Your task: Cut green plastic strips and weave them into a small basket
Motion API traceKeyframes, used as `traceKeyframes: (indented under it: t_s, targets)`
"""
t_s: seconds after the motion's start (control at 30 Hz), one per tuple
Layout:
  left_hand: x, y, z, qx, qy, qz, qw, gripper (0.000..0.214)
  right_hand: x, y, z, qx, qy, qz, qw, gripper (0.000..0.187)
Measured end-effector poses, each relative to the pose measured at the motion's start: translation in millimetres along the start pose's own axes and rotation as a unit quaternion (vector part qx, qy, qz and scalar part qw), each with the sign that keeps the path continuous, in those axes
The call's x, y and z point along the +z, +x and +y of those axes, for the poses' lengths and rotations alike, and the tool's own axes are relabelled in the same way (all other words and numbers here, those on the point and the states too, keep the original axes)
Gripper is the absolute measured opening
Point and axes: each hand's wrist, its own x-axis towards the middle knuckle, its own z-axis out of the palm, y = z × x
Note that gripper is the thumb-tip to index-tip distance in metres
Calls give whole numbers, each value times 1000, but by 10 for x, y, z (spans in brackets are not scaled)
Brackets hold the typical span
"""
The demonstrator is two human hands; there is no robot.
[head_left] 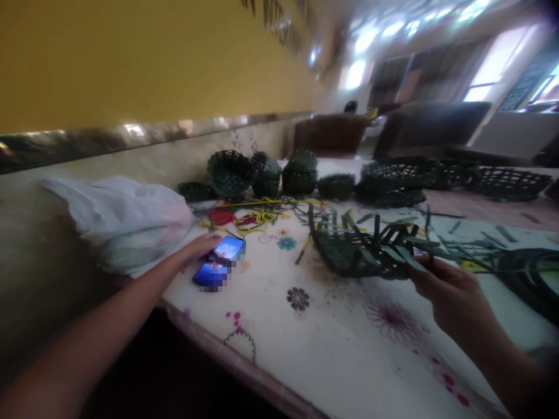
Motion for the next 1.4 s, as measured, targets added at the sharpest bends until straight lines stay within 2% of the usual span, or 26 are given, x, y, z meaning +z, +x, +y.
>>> traceKeyframes:
  t_s: [0.27, 0.6, 0.77, 0.9, 1.07, 1.27, 1.4]
  targets:
    - [-158, -273, 36, -19, -47, -69, 996, 58, 31, -22, -38, 5, 4, 3, 1000, 49]
    - [-206, -305, 3, -31, -66, -96, 993, 55, -2, -14, -9, 3, -6, -7, 1000, 47]
    - [-195, -257, -44, -35, -54, -76, 995, 62, 11, -12, 7, 13, -2, 6, 1000, 53]
    - [-146, -207, -89, -38, -41, -61, 997, 62, -5, -29, 0, -5, -15, -7, 1000, 48]
    - [-88, -155, -118, -39, -27, -39, 998, 61, -44, 7, 30, 5, -10, -17, 1000, 47]
    - [-49, -172, -49, -47, -6, -29, 998, 56, -51, 38, 74, 1, -3, -21, 1000, 45]
    - [-12, -226, 20, -30, 3, -27, 999, 56, -45, 10, 46, -3, -7, -23, 1000, 42]
